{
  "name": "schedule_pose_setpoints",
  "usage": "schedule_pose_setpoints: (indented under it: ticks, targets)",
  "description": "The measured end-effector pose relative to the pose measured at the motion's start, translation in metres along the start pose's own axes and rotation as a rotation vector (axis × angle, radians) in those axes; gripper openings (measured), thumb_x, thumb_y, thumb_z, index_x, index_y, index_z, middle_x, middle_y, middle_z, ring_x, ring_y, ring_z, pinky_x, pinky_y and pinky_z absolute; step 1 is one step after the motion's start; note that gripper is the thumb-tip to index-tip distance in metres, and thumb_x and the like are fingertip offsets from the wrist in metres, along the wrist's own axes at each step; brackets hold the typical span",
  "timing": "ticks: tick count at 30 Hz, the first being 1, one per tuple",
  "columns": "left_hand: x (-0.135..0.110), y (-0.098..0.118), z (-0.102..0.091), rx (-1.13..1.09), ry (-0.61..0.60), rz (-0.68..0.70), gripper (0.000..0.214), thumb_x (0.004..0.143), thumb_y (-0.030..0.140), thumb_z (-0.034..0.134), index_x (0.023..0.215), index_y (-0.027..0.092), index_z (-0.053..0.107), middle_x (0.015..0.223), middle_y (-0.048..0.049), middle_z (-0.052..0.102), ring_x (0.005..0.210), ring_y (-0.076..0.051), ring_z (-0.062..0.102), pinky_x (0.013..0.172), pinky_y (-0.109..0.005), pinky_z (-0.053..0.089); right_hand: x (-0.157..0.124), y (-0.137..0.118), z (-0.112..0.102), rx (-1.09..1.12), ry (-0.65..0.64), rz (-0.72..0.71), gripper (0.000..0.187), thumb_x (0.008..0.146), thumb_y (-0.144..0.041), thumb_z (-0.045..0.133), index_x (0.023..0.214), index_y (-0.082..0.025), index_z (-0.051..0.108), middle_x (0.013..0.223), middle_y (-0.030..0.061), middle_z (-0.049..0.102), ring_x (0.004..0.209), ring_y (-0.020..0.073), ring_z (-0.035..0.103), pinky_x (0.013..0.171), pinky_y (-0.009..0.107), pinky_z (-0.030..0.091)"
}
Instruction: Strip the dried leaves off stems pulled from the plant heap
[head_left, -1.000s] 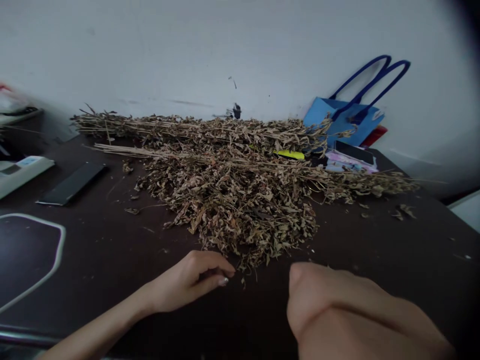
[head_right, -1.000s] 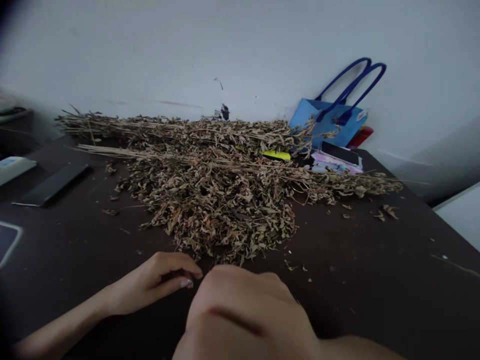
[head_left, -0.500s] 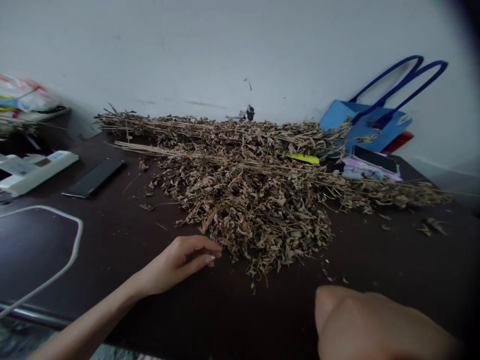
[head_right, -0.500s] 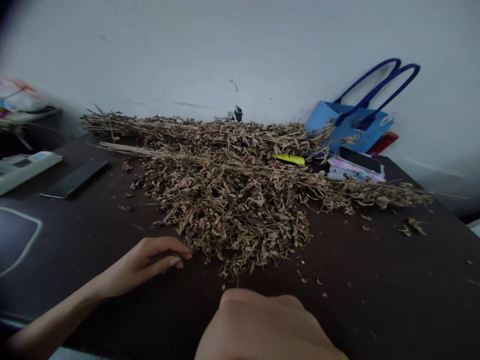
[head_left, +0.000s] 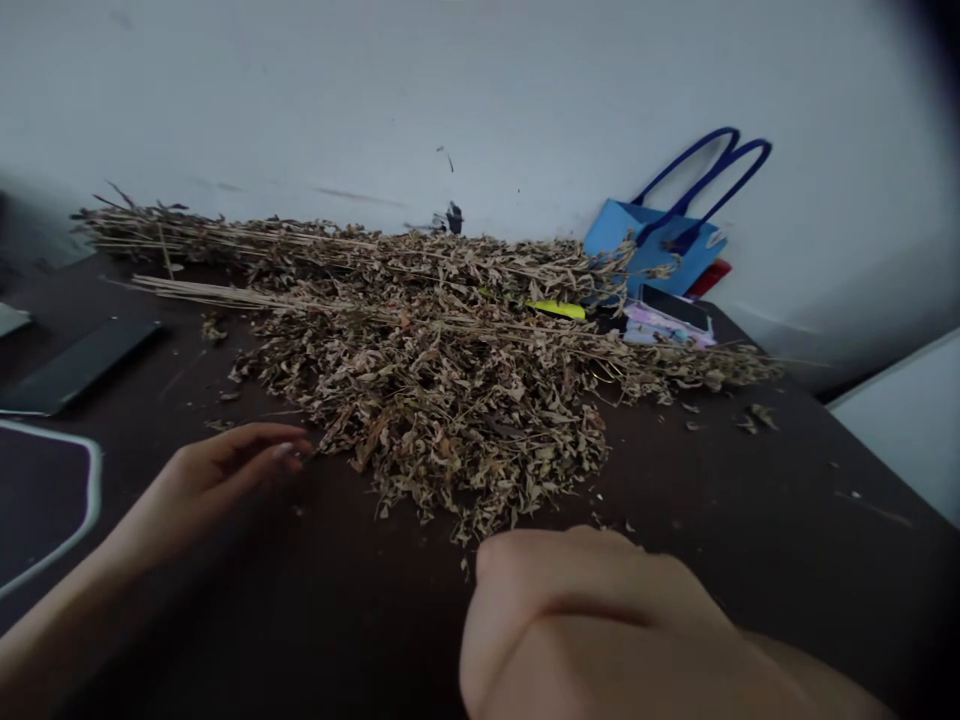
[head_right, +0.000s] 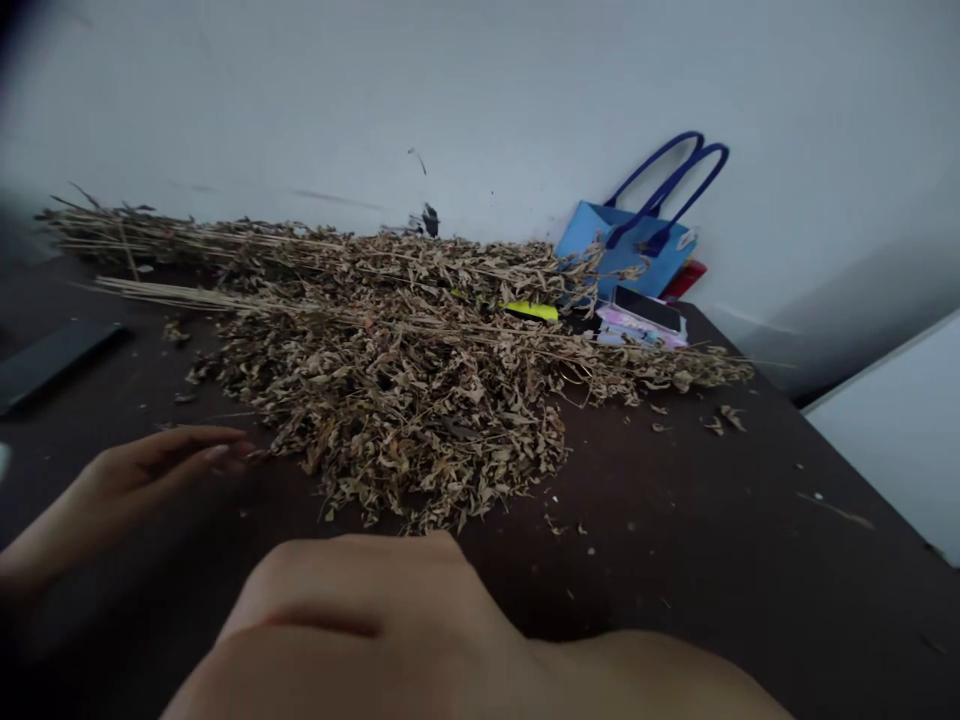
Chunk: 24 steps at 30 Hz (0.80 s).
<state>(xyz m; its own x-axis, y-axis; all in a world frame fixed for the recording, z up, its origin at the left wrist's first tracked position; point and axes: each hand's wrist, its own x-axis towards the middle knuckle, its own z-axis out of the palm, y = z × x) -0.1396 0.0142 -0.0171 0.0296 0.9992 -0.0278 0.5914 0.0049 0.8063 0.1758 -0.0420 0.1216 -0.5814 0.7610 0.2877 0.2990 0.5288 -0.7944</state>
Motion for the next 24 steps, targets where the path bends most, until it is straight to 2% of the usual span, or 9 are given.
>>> schedule_pose_setpoints:
  ticks: [3, 5, 7, 9, 12, 14, 17, 21, 24]
  targets:
    - [0.005, -0.003, -0.007, 0.027, 0.070, 0.007, 0.037, 0.079, 0.045, 0.055, 0.109, 0.023, 0.059, 0.097, -0.0027, 0.072, 0.083, -0.022, 0.068, 0.073, -0.032, 0.055, -0.002, 0.012, -0.003, 0.105, -0.037, -0.070, 0.032, 0.076, -0.056, 0.059, 0.069, -0.025, 0.058, 0.055, -0.0001, 0.051, 0.049, 0.0123, 0.047, 0.042, 0.026, 0.037]
    - [0.009, -0.005, -0.011, 0.094, 0.130, 0.041, 0.040, 0.080, 0.045, 0.053, 0.110, 0.021, 0.058, 0.099, -0.0036, 0.071, 0.084, -0.021, 0.067, 0.073, -0.031, 0.054, -0.003, 0.026, -0.001, 0.156, 0.038, -0.098, 0.033, 0.078, -0.054, 0.057, 0.069, -0.022, 0.054, 0.059, -0.0011, 0.050, 0.053, 0.0105, 0.046, 0.047, 0.025, 0.038]
    - [0.015, -0.007, -0.012, 0.217, 0.185, 0.101, 0.039, 0.081, 0.045, 0.051, 0.110, 0.019, 0.059, 0.101, -0.0038, 0.070, 0.086, -0.022, 0.065, 0.075, -0.032, 0.052, -0.002, 0.044, 0.000, 0.136, 0.128, -0.002, 0.032, 0.080, -0.050, 0.058, 0.068, -0.020, 0.052, 0.064, -0.0011, 0.049, 0.057, 0.0099, 0.045, 0.049, 0.024, 0.036]
    - [0.021, -0.009, -0.012, 0.314, 0.200, 0.155, 0.037, 0.084, 0.042, 0.049, 0.111, 0.019, 0.058, 0.103, -0.0034, 0.068, 0.086, -0.021, 0.064, 0.076, -0.033, 0.050, 0.000, 0.065, -0.002, 0.037, 0.142, 0.111, 0.027, 0.084, -0.042, 0.056, 0.069, -0.019, 0.052, 0.067, -0.0006, 0.050, 0.060, 0.0103, 0.046, 0.052, 0.024, 0.036]
    - [0.032, -0.005, -0.007, 0.332, 0.204, 0.232, 0.035, 0.083, 0.040, 0.051, 0.111, 0.019, 0.057, 0.103, -0.0052, 0.067, 0.082, -0.021, 0.064, 0.069, -0.031, 0.051, 0.009, 0.099, -0.016, -0.185, 0.155, 0.195, 0.021, 0.087, -0.034, 0.052, 0.072, -0.019, 0.054, 0.069, -0.0010, 0.051, 0.059, 0.0102, 0.046, 0.054, 0.024, 0.036]
    - [0.039, 0.005, 0.000, 0.300, 0.239, 0.298, 0.034, 0.083, 0.040, 0.051, 0.112, 0.021, 0.056, 0.112, -0.0066, 0.063, 0.085, -0.022, 0.063, 0.071, -0.032, 0.051, 0.021, 0.123, -0.032, -0.371, 0.169, 0.181, 0.017, 0.087, -0.031, 0.049, 0.077, -0.019, 0.056, 0.074, 0.0003, 0.055, 0.062, 0.0113, 0.048, 0.056, 0.024, 0.037]
    - [0.047, 0.027, 0.015, 0.250, 0.263, 0.375, 0.031, 0.084, 0.036, 0.051, 0.113, 0.024, 0.056, 0.112, -0.0057, 0.062, 0.085, -0.021, 0.063, 0.074, -0.033, 0.051, 0.048, 0.158, -0.062, -0.747, 0.179, 0.140, 0.016, 0.088, -0.025, 0.044, 0.084, -0.018, 0.058, 0.084, 0.0039, 0.061, 0.072, 0.0147, 0.054, 0.063, 0.025, 0.039]
    - [0.051, 0.055, 0.037, 0.208, 0.202, 0.477, 0.031, 0.087, 0.028, 0.049, 0.116, 0.021, 0.055, 0.115, -0.0076, 0.060, 0.096, -0.022, 0.060, 0.084, -0.036, 0.049, 0.091, 0.200, -0.093, -0.889, 0.115, 0.165, 0.018, 0.087, -0.020, 0.044, 0.081, -0.015, 0.060, 0.084, 0.0074, 0.062, 0.079, 0.0185, 0.055, 0.072, 0.028, 0.039]
    - [0.051, 0.062, 0.048, 0.194, 0.163, 0.526, 0.029, 0.088, 0.025, 0.047, 0.115, 0.020, 0.056, 0.116, -0.0086, 0.060, 0.107, -0.024, 0.056, 0.086, -0.037, 0.048, 0.114, 0.228, -0.101, -0.976, 0.021, 0.188, 0.017, 0.086, -0.016, 0.047, 0.081, -0.014, 0.063, 0.086, 0.0081, 0.063, 0.089, 0.0197, 0.056, 0.079, 0.030, 0.040]
